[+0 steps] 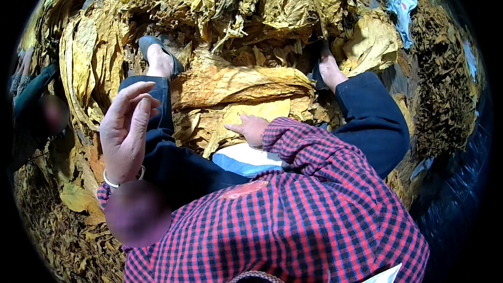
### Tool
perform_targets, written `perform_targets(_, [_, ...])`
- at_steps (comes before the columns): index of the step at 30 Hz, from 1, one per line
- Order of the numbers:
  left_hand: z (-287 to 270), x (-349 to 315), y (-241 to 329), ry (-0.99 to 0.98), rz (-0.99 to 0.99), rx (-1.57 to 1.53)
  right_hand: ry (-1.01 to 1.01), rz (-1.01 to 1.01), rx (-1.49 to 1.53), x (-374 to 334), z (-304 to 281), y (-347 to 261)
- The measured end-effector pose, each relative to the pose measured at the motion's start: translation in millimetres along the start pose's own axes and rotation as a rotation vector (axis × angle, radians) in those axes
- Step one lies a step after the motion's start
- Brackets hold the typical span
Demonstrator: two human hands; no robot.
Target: The person sits cross-legged on the floor and repeatedly picks up dried leaves from a large pile, separates them by hand, and places them back onto the pile. Other people are also sorting leaves in the background.
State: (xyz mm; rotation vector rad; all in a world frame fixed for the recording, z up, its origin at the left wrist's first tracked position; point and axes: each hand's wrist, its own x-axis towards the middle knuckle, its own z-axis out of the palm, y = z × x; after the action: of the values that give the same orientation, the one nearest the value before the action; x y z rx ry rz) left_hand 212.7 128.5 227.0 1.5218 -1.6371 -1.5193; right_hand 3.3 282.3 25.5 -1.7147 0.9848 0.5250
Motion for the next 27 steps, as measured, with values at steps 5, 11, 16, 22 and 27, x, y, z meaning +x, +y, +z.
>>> perform_targets(5, [2, 0, 1, -0.016, 0.008, 0.034, -0.077, -0.005, 0.229, 7, -35, 20])
perform_targets(11, [3, 3, -2, 0.05, 0.033, -0.034, 0.584, 0.343, -0.063, 17, -65, 83])
perform_targets(16, [3, 4, 0, 0.091, 0.055, -0.076, 0.423, 0.22, -0.199, 5, -79, 91])
perform_targets(22, [4, 4, 2, 0.141, 0.082, -0.146, 0.74, 0.123, 0.357, -63, -136, 87])
perform_targets(27, [7, 1, -3, 0.178, 0.121, -0.165, 1.23, -0.164, 0.36, -77, -167, 50])
